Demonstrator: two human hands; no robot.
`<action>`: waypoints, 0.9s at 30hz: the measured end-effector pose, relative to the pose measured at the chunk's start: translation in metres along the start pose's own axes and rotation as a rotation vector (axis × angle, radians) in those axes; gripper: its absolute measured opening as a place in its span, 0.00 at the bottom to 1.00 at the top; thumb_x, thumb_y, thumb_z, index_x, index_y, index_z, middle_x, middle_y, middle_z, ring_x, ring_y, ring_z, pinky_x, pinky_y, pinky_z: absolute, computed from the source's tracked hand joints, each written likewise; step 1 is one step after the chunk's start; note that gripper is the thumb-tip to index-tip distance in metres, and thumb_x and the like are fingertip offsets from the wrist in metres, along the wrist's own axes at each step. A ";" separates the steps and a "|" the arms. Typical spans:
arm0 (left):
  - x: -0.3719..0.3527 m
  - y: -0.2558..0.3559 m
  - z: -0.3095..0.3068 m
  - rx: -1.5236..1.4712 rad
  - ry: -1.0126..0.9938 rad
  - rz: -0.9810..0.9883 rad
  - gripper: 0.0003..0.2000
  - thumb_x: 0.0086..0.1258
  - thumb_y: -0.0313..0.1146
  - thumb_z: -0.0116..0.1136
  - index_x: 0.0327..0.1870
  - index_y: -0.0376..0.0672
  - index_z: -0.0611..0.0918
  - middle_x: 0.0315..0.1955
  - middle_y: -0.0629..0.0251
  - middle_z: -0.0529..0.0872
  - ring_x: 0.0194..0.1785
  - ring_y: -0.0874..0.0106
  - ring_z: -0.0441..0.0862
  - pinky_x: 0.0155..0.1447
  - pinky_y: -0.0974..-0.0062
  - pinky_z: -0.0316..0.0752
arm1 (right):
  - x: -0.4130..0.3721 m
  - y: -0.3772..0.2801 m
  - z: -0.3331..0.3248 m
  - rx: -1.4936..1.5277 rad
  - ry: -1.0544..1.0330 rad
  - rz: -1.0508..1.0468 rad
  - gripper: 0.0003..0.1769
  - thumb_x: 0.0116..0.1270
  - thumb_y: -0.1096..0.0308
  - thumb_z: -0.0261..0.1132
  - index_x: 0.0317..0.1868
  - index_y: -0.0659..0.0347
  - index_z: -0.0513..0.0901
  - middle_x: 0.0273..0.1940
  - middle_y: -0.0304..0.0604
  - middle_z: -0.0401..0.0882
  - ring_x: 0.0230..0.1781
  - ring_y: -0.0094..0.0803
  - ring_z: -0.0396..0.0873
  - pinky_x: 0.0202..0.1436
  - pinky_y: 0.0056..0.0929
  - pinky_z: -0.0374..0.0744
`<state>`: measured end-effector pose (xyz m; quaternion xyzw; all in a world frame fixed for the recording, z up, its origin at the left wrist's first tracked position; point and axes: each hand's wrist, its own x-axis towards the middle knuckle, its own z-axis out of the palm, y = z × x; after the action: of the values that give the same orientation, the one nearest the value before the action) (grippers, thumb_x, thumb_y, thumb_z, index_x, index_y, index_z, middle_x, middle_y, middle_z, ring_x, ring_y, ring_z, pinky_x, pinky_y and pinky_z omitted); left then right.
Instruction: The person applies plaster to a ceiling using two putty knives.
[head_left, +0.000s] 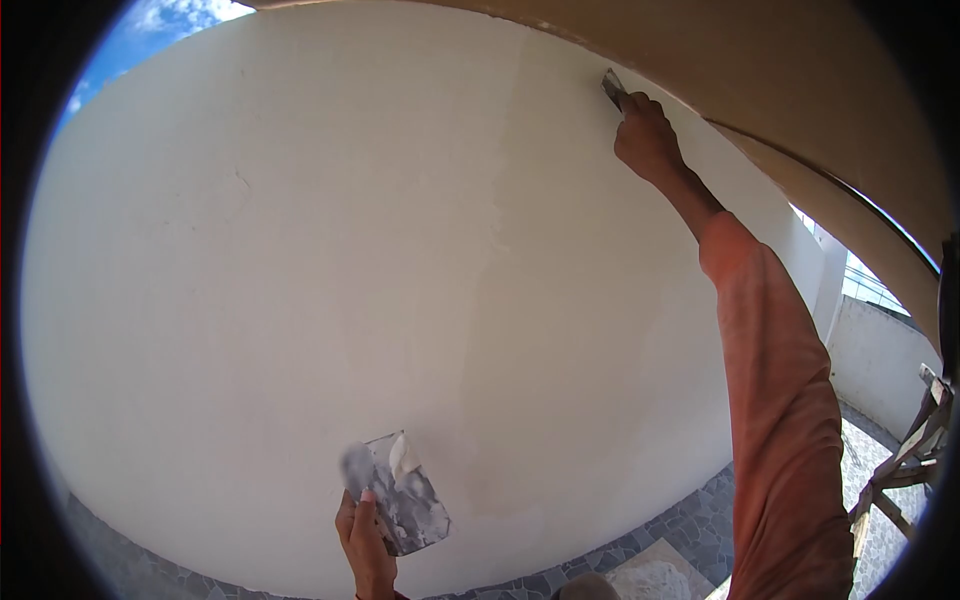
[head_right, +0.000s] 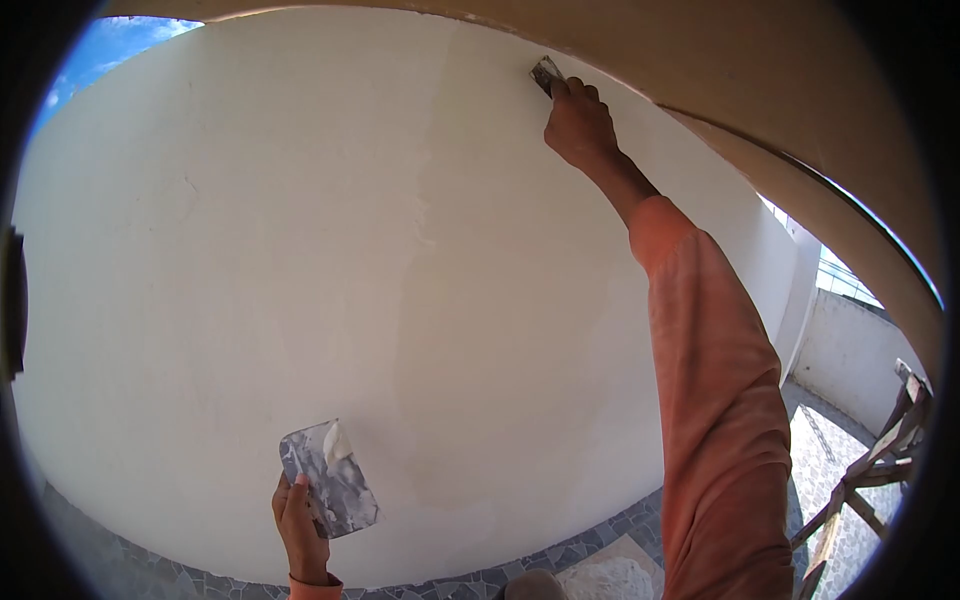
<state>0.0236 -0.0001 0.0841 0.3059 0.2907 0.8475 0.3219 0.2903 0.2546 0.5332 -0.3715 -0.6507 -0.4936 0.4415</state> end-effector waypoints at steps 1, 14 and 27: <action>0.000 -0.001 0.000 -0.002 0.004 -0.004 0.19 0.77 0.29 0.44 0.63 0.25 0.73 0.52 0.54 0.84 0.50 0.70 0.83 0.57 0.75 0.76 | -0.006 -0.003 0.002 0.036 0.125 -0.115 0.24 0.65 0.78 0.57 0.62 0.67 0.74 0.56 0.53 0.75 0.56 0.50 0.77 0.60 0.49 0.78; -0.001 0.000 0.003 -0.010 0.020 0.009 0.19 0.77 0.29 0.44 0.63 0.25 0.73 0.51 0.55 0.84 0.49 0.71 0.83 0.56 0.76 0.76 | 0.015 0.038 0.021 0.055 0.296 -0.158 0.26 0.66 0.78 0.56 0.66 0.62 0.73 0.58 0.50 0.77 0.59 0.48 0.76 0.62 0.47 0.77; -0.001 -0.002 0.001 -0.014 0.027 0.012 0.19 0.77 0.30 0.45 0.61 0.25 0.74 0.51 0.55 0.84 0.51 0.71 0.82 0.57 0.76 0.75 | -0.042 -0.008 -0.013 0.214 0.106 -0.509 0.27 0.66 0.82 0.56 0.67 0.63 0.73 0.62 0.46 0.74 0.63 0.44 0.73 0.66 0.42 0.75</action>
<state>0.0253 0.0007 0.0832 0.2937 0.2873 0.8555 0.3150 0.2997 0.2382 0.4932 -0.1210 -0.7476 -0.5358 0.3733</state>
